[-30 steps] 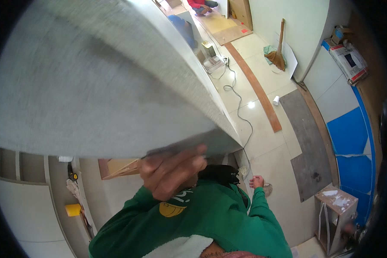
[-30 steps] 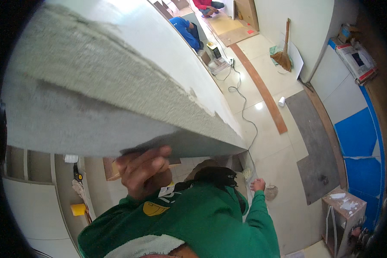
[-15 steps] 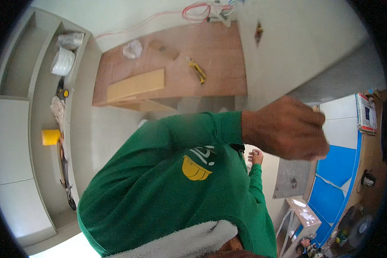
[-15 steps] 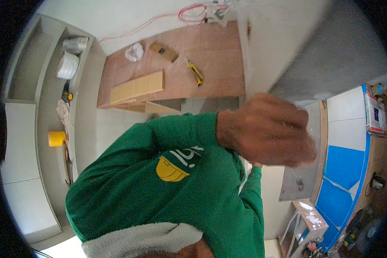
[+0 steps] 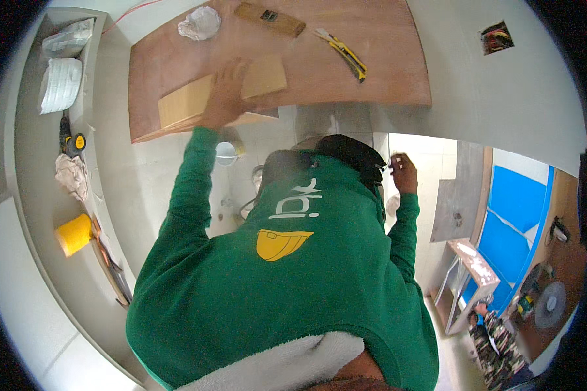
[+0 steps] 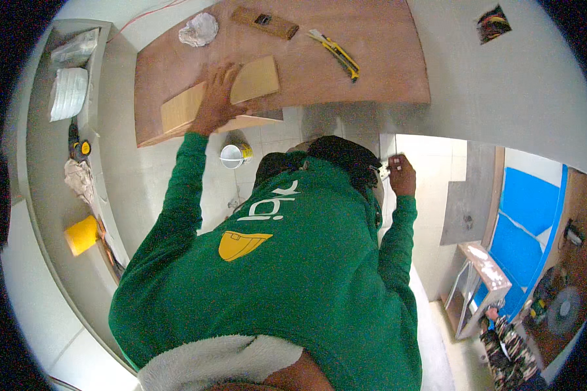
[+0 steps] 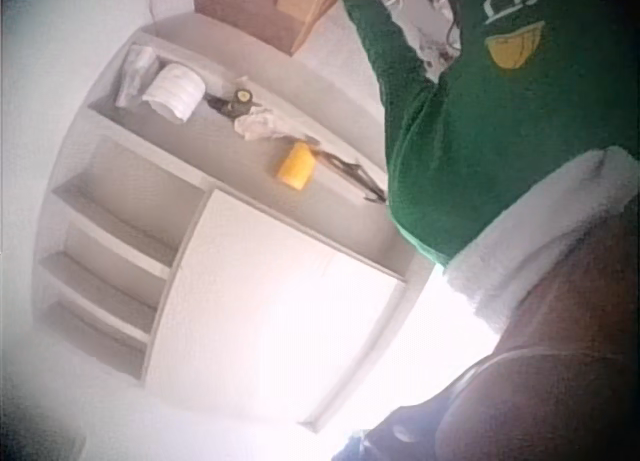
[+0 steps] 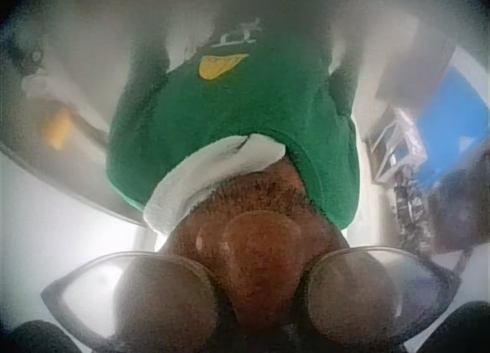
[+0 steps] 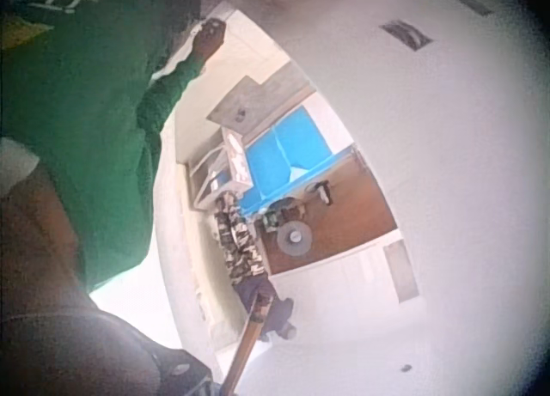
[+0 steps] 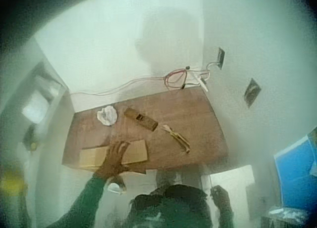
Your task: The person measures and marks a wooden plank on a workbench, then uses a utility knife to cut along the marked line. The person handles the plank and knife repeatedly to complete the cut.
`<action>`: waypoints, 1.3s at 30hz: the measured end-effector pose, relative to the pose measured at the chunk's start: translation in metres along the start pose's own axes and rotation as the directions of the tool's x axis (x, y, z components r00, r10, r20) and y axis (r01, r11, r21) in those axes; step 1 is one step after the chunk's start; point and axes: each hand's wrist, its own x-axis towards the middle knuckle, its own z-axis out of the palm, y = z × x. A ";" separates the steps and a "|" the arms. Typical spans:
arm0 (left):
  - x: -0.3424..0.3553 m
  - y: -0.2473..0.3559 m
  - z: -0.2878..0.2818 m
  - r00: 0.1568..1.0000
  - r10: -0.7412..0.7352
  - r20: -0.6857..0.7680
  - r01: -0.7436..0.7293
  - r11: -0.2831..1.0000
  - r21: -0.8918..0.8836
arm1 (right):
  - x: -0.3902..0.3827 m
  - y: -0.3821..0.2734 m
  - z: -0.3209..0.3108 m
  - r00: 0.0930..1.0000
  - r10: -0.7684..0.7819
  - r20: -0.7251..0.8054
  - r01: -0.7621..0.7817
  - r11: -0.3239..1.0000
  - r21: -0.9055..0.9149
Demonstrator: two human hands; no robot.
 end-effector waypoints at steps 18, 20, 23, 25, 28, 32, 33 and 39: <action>0.030 -0.074 -0.047 0.944 0.289 0.162 -0.265 0.952 -0.150 | -0.010 -0.267 0.096 0.984 -0.170 -0.059 0.179 0.891 0.418; 0.035 -0.056 -0.070 0.944 0.292 0.155 -0.234 0.921 -0.311 | -0.010 -0.290 0.094 0.988 -0.119 -0.097 0.153 0.808 0.569; 0.039 -0.026 -0.102 0.936 0.315 0.158 -0.249 0.908 -0.337 | -0.016 -0.328 0.083 0.944 -0.210 -0.253 0.329 0.618 0.714; 0.042 -0.007 -0.114 0.930 0.321 0.179 -0.233 0.891 -0.389 | -0.025 -0.348 0.072 0.878 -0.289 -0.381 0.478 0.581 0.659; 0.045 0.015 -0.123 0.915 0.367 0.167 -0.278 0.874 -0.399 | -0.035 -0.368 0.056 0.786 -0.367 -0.497 0.610 0.587 0.532; 0.049 0.027 -0.119 0.904 0.364 0.224 -0.233 0.860 -0.454 | -0.040 -0.377 0.047 0.650 -0.447 -0.615 0.728 0.597 0.335; 0.050 0.028 -0.117 0.900 0.375 0.223 -0.244 0.856 -0.456 | -0.041 -0.377 0.047 0.649 -0.425 -0.631 0.723 0.604 0.337; 0.050 0.038 -0.108 0.885 0.402 0.234 -0.239 0.825 -0.513 | -0.046 -0.373 0.045 0.721 -0.287 -0.630 0.635 0.638 0.435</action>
